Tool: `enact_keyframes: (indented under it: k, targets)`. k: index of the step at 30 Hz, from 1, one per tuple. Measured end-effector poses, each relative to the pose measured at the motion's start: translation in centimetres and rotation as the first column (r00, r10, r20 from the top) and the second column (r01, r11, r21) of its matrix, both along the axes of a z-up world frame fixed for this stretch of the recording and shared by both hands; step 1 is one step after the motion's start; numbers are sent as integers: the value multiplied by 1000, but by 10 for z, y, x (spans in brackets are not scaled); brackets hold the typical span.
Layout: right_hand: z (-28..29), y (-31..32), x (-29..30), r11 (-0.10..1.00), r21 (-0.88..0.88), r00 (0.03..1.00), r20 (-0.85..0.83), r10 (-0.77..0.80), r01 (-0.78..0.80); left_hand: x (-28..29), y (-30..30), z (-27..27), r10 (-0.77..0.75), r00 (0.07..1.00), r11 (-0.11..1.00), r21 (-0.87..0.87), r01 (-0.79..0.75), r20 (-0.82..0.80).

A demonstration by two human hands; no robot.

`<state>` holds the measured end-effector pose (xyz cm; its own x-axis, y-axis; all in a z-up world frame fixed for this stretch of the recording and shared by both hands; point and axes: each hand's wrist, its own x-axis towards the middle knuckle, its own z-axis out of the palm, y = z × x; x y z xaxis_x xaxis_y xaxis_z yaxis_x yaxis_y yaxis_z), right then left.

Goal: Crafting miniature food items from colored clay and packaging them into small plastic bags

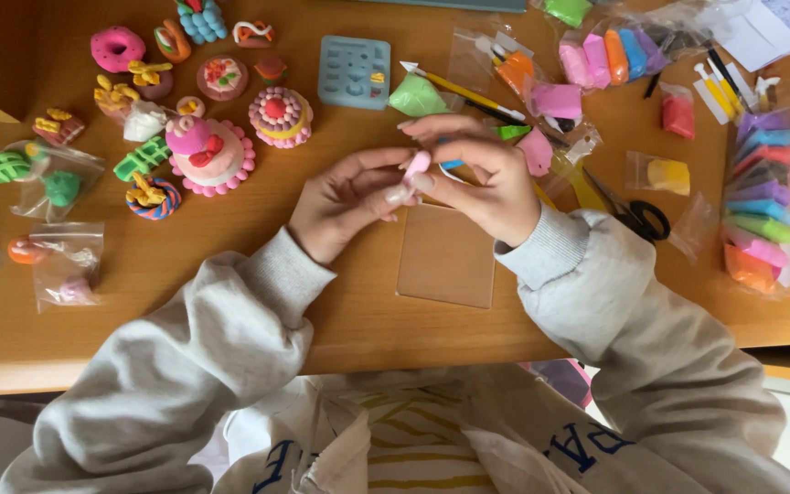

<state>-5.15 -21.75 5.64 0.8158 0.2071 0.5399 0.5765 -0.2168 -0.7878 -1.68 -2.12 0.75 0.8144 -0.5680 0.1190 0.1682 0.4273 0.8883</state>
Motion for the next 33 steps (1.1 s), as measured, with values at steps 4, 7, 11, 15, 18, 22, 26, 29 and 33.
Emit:
enact_keyframes:
  k: [4, 7, 11, 15, 18, 22, 26, 29, 33]
  targets:
    - [-5, 0, -3, 1000, 14, 1000, 0, 7, -7, -6, -3, 0, 41, 991, 997, 52, -48, 128]
    - [-3, 2, -4, 998, 52, 998, -41, 41, -39, -6, -3, 1, 97, 951, 985, 106, -134, 293]
    - [2, 4, -6, 999, -38, 1000, -3, -6, 6, -10, -4, 5, 140, 908, 940, 234, -247, 395]
    - [-1, 5, -6, 993, -118, 998, 55, -23, 29, -11, 1, 4, 127, 836, 839, 392, -377, 533]
    - [6, 3, -7, 994, -104, 998, 55, -14, 20, -9, 13, -5, 184, 772, 829, 325, -454, 609]
    - [10, -8, -16, 994, -105, 993, -122, -6, -7, -4, 47, -1, 185, 798, 821, 356, -446, 574]
    - [-4, -7, -7, 993, -113, 999, -45, -15, 10, 2, 65, -21, 180, 580, 752, 268, -601, 795]
    - [-4, -4, -2, 991, -135, 999, 51, -9, 16, 0, 68, -34, 172, 552, 739, 264, -620, 816]
    - [-2, -10, 0, 993, -111, 998, 41, -42, 46, -2, 71, -49, 83, 471, 688, 291, -665, 878]
